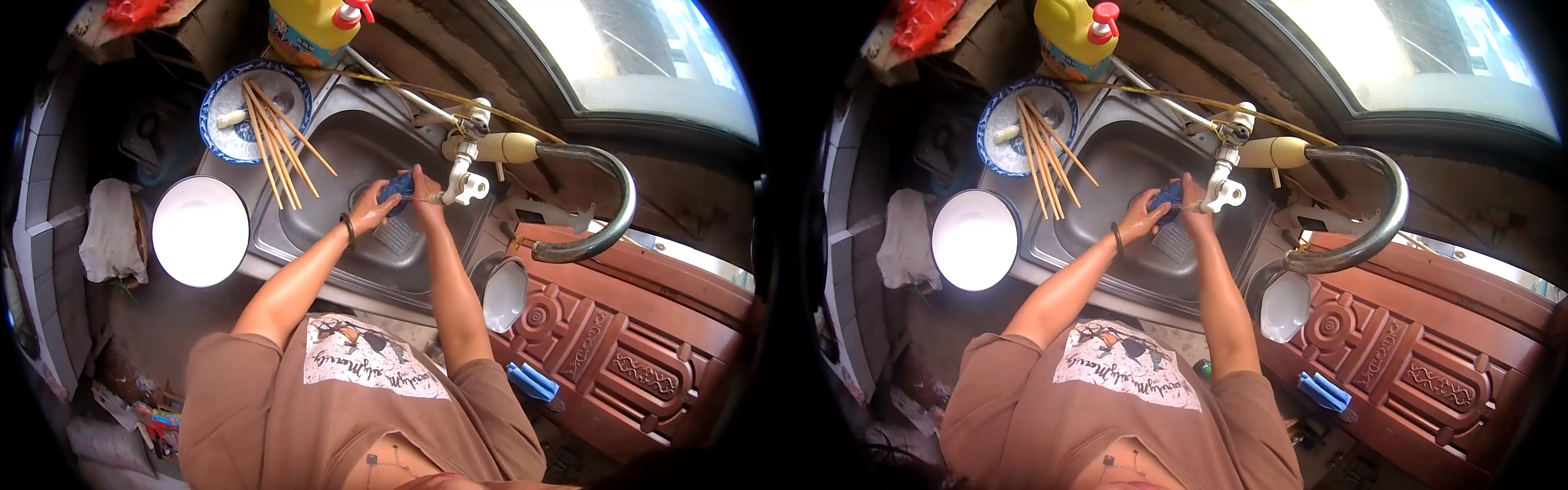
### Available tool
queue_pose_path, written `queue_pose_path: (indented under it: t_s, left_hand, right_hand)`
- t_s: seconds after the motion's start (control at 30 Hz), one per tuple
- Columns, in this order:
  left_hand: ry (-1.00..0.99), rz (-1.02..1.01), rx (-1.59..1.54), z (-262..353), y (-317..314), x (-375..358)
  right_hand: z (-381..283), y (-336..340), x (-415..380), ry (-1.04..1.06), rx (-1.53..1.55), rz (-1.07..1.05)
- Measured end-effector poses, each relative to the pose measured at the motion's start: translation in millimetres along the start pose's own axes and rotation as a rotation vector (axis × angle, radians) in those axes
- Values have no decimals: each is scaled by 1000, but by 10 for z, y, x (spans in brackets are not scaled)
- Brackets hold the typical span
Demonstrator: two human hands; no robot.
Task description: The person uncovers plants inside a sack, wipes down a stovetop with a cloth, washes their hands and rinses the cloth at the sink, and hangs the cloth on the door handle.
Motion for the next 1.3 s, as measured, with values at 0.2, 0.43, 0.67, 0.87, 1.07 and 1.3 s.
queue_pose_path:
  t_s: [0.2,0.43,0.67,0.87,1.07,1.3]
  left_hand:
    - [-77,319,-589,-408,269,323]
    - [73,154,-1111,-686,586,430]
    - [463,-14,-750,-472,54,145]
    - [221,-5,-895,-544,-171,374]
    - [35,377,-575,-524,-173,476]
    - [234,260,-1023,-289,-175,421]
  right_hand:
    - [-146,133,-325,-196,-65,-106]
    - [-217,513,-621,-2,134,-13]
    - [-139,278,-618,-269,681,-36]
    - [-281,-230,-715,127,-8,59]
    - [-396,-180,-492,495,-483,293]
    - [-424,-340,-532,261,-683,389]
Point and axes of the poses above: each hand's wrist, its own x-axis towards the middle knuckle, its own y-axis out of the back of the hand, z = x × y, the point moved 2 cm from there along x, towards the middle knuckle, and after that the axes turned 15 degrees about -x, right-handed, at the moved point
